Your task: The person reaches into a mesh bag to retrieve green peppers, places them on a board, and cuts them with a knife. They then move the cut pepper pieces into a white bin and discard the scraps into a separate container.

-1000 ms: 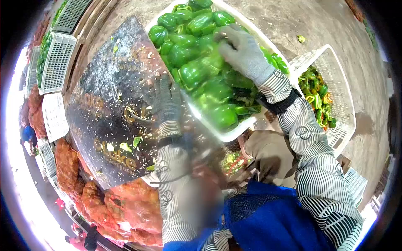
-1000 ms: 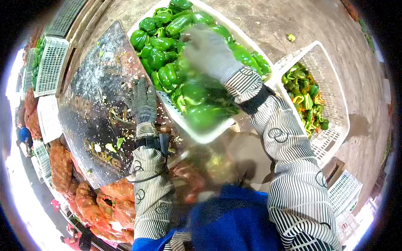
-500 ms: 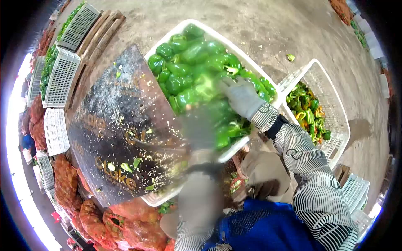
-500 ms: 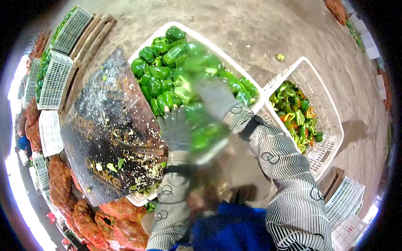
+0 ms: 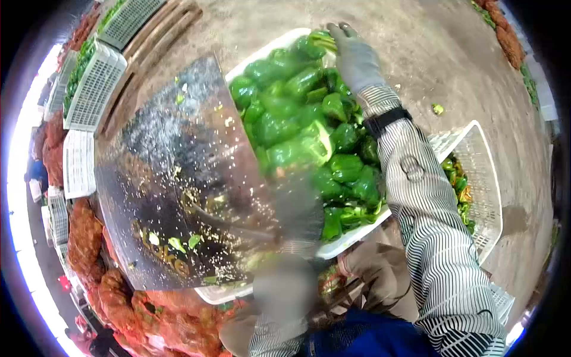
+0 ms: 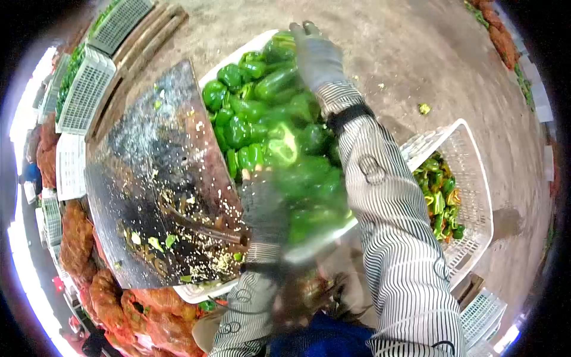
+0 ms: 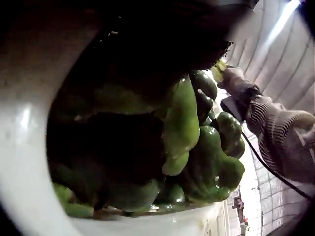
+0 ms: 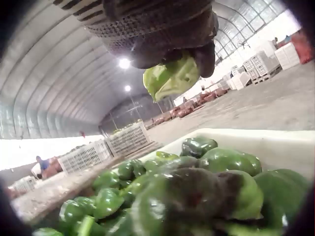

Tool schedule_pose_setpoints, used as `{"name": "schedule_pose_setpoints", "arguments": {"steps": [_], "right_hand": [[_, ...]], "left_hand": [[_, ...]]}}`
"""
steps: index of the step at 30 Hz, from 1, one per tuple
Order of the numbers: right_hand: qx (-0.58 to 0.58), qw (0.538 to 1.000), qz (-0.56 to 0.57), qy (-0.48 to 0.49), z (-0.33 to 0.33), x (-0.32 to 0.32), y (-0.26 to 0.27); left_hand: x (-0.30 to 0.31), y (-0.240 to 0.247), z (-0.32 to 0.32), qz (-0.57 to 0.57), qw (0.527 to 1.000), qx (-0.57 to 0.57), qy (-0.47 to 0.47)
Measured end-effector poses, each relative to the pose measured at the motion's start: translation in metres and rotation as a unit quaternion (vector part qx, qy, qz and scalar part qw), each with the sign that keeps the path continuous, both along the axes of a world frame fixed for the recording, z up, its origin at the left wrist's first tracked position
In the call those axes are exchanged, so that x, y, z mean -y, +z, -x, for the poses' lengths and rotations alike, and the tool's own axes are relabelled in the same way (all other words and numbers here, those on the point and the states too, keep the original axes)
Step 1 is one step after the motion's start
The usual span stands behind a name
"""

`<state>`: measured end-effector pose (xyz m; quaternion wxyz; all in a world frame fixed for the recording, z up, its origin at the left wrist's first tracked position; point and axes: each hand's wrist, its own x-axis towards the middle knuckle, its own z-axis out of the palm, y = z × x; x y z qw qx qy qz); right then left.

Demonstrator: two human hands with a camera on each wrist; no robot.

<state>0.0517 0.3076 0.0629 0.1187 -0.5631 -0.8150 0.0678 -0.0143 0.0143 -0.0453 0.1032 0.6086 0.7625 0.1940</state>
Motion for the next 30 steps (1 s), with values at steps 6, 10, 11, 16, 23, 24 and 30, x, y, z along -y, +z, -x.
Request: {"name": "schedule_pose_setpoints", "arguments": {"steps": [6, 10, 11, 16, 23, 24, 30], "right_hand": [[0.126, 0.974, 0.128, 0.14, 0.008, -0.034, -0.08], [-0.061, 0.977, 0.178, 0.095, -0.023, 0.022, -0.019], [0.004, 0.983, 0.137, 0.122, -0.025, 0.052, 0.004], [0.026, 0.971, 0.184, 0.151, -0.011, 0.123, -0.025], [-0.103, 0.983, 0.132, 0.076, 0.006, 0.133, -0.018], [-0.236, 0.968, 0.062, 0.06, 0.003, 0.132, -0.017], [0.093, 0.941, 0.199, 0.259, 0.011, 0.152, -0.021]], "left_hand": [[-0.015, 0.039, 0.001, 0.099, 0.995, 0.019, -0.028], [-0.004, 0.032, -0.001, -0.077, 0.997, -0.011, -0.011], [-0.004, 0.037, 0.0, -0.093, 0.995, -0.025, -0.001], [0.01, 0.012, -0.002, -0.03, 0.999, -0.035, 0.016], [0.014, 0.01, -0.003, -0.01, 0.998, -0.057, 0.031], [0.016, 0.01, -0.004, -0.057, 0.996, -0.044, 0.047], [0.015, 0.01, -0.012, -0.136, 0.986, -0.075, 0.054]]}}
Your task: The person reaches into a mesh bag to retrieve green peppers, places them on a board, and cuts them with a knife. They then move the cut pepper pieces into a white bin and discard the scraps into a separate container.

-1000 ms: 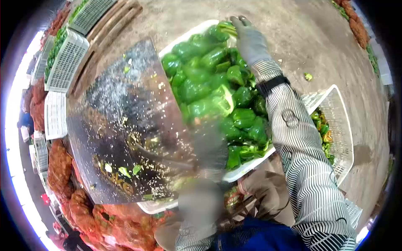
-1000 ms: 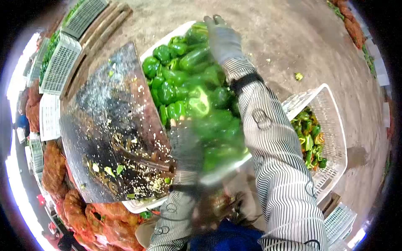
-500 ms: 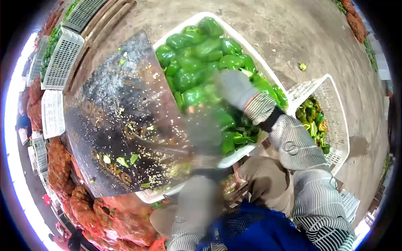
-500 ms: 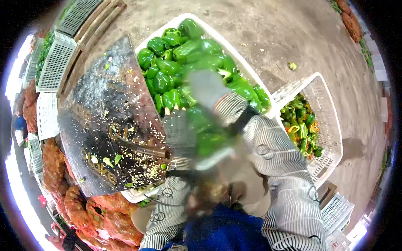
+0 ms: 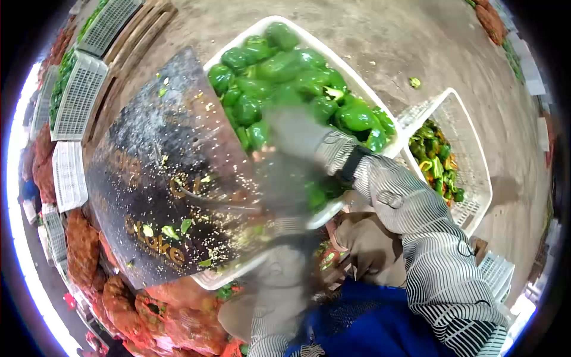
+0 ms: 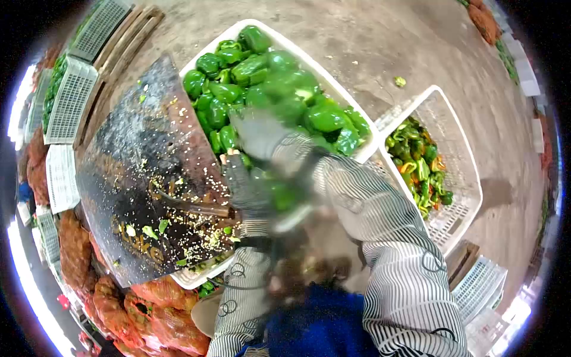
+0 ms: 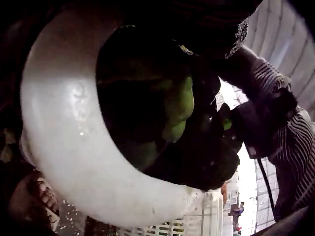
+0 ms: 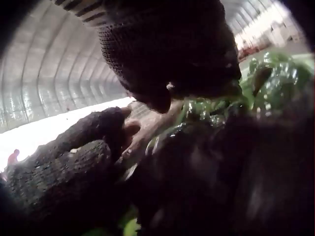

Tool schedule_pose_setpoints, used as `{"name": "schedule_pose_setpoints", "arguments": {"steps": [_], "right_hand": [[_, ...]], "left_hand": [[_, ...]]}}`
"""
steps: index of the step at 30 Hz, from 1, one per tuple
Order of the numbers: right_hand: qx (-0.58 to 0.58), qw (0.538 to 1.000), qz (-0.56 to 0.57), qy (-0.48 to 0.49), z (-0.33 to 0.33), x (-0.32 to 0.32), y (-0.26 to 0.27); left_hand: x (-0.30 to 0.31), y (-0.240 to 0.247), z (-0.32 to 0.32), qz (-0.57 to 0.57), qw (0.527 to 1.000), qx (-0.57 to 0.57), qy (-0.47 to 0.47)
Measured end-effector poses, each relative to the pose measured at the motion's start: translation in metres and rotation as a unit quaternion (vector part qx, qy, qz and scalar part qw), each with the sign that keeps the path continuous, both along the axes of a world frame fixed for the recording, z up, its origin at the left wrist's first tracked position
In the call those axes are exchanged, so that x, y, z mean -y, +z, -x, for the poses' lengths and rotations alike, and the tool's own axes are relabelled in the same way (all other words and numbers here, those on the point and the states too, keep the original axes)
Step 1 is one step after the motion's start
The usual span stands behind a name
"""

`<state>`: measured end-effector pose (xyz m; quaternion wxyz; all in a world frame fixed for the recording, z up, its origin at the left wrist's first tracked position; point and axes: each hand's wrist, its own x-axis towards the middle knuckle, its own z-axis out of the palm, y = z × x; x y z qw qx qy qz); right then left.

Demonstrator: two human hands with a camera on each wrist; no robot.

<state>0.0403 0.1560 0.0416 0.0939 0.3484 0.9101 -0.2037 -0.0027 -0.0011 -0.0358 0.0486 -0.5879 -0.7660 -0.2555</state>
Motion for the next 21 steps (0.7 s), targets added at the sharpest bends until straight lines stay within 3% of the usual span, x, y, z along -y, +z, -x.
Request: {"name": "schedule_pose_setpoints", "arguments": {"steps": [1, 2, 3, 4, 5, 6, 7, 8, 9, 10, 12, 13, 15, 19, 21], "right_hand": [[0.001, 0.999, -0.045, 0.008, -0.003, 0.011, -0.053], [0.022, 0.999, -0.025, 0.004, -0.007, 0.013, -0.039], [0.042, 0.999, -0.003, 0.003, -0.01, 0.013, -0.016], [-0.022, 0.999, 0.025, 0.016, -0.019, 0.007, -0.006], [-0.086, 0.994, 0.056, 0.028, -0.031, -0.002, 0.0], [-0.195, 0.98, 0.02, -0.044, -0.046, -0.005, 0.01], [-0.214, 0.967, 0.053, -0.124, -0.067, -0.007, 0.031], [-0.219, 0.967, -0.055, -0.116, -0.091, -0.016, 0.027], [-0.07, 0.986, -0.006, -0.151, -0.109, -0.023, 0.037], [-0.019, 0.985, 0.022, -0.168, -0.124, -0.025, 0.04], [0.018, 0.989, 0.019, -0.145, -0.15, -0.027, -0.004], [0.054, 0.991, 0.012, -0.12, -0.163, -0.028, -0.029], [0.049, 0.988, 0.015, -0.149, -0.159, -0.021, -0.027], [-0.071, 0.976, 0.077, -0.19, -0.155, -0.032, -0.024], [-0.112, 0.972, 0.012, -0.205, -0.165, -0.031, -0.024]], "left_hand": [[-0.001, 0.02, -0.004, -0.022, 0.998, 0.05, 0.007], [-0.025, 0.127, -0.006, 0.404, 0.902, 0.151, 0.006], [-0.024, 0.093, -0.003, 0.408, 0.9, 0.153, 0.004], [-0.012, 0.03, 0.001, 0.214, 0.971, 0.108, 0.013], [0.001, -0.005, 0.004, 0.013, 0.998, 0.059, 0.023], [0.003, -0.009, 0.005, 0.008, 0.997, 0.071, 0.019], [0.005, 0.022, -0.002, 0.02, 1.0, 0.016, -0.014], [0.009, 0.012, 0.0, -0.005, 1.0, 0.007, -0.019], [0.006, 0.001, 0.003, -0.036, 0.999, -0.004, -0.025], [0.005, 0.013, 0.001, -0.034, 0.999, -0.003, -0.027], [0.006, 0.039, -0.004, -0.027, 0.996, 0.032, -0.084], [0.002, 0.046, -0.008, 0.059, 0.993, 0.08, -0.064], [-0.006, 0.051, -0.017, 0.07, 0.987, 0.031, -0.14], [-0.028, 0.041, -0.018, 0.156, 0.978, -0.045, -0.132], [-0.03, 0.059, -0.02, 0.228, 0.967, -0.028, -0.112]]}}
